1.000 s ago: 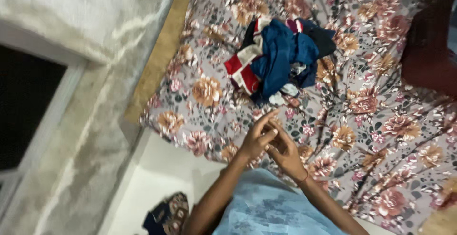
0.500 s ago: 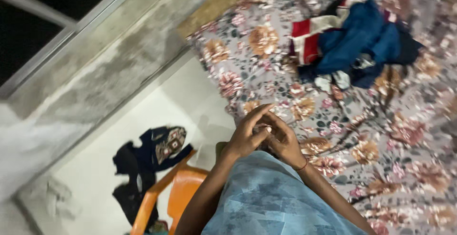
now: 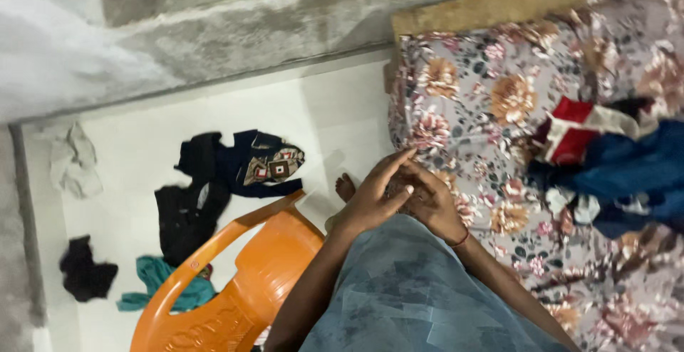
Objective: The person picks up various clothes from the floor, including a navy shirt, black trousers, and a white t-shirt, and places them onto a bed.
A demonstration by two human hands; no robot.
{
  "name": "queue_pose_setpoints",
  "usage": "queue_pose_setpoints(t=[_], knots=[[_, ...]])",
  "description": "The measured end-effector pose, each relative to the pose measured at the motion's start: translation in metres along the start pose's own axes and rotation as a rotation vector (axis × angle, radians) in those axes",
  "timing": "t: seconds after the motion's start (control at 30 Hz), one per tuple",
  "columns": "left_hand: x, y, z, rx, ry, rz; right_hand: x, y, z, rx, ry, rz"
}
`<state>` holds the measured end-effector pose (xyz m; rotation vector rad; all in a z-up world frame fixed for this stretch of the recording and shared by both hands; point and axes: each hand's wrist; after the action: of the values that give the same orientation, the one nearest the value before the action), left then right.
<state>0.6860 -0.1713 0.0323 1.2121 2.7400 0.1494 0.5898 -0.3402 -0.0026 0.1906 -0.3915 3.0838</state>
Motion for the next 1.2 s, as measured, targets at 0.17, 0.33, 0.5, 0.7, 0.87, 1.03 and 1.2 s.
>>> queue_pose_setpoints(t=[0.17, 0.33, 0.5, 0.7, 0.87, 1.03, 1.2], knots=[[0.001, 0.068, 0.006, -0.365, -0.012, -0.16, -0.066, -0.042, -0.011, 0.191, 0.04, -0.033], [0.013, 0.13, 0.005, -0.458, 0.039, -0.244, -0.12, -0.072, -0.002, 0.304, 0.021, 0.05], [0.028, 0.161, 0.017, -0.371, 0.141, -0.335, -0.167, -0.098, -0.003, 0.389, 0.062, 0.191], [0.044, 0.187, 0.03, -0.279, 0.115, -0.625, -0.233, -0.136, -0.016, 0.347, 0.033, 0.428], [0.04, 0.23, 0.04, -0.227, 0.201, -0.778, -0.302, -0.173, -0.02, 0.356, -0.02, 0.583], [0.014, 0.283, 0.056, -0.243, 0.367, -0.855, -0.39, -0.212, -0.015, 0.321, -0.042, 0.746], [-0.013, 0.335, 0.059, -0.196, 0.446, -0.979, -0.475, -0.245, -0.009, 0.287, -0.006, 0.887]])
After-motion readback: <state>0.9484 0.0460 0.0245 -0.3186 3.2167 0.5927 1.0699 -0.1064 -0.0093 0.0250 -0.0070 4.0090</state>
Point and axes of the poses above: each hand's wrist, its own x-axis away from the middle knuckle, its own y-axis out of the back of the hand, z = x × y, and after that the axes turned 1 degree about -y, right-handed
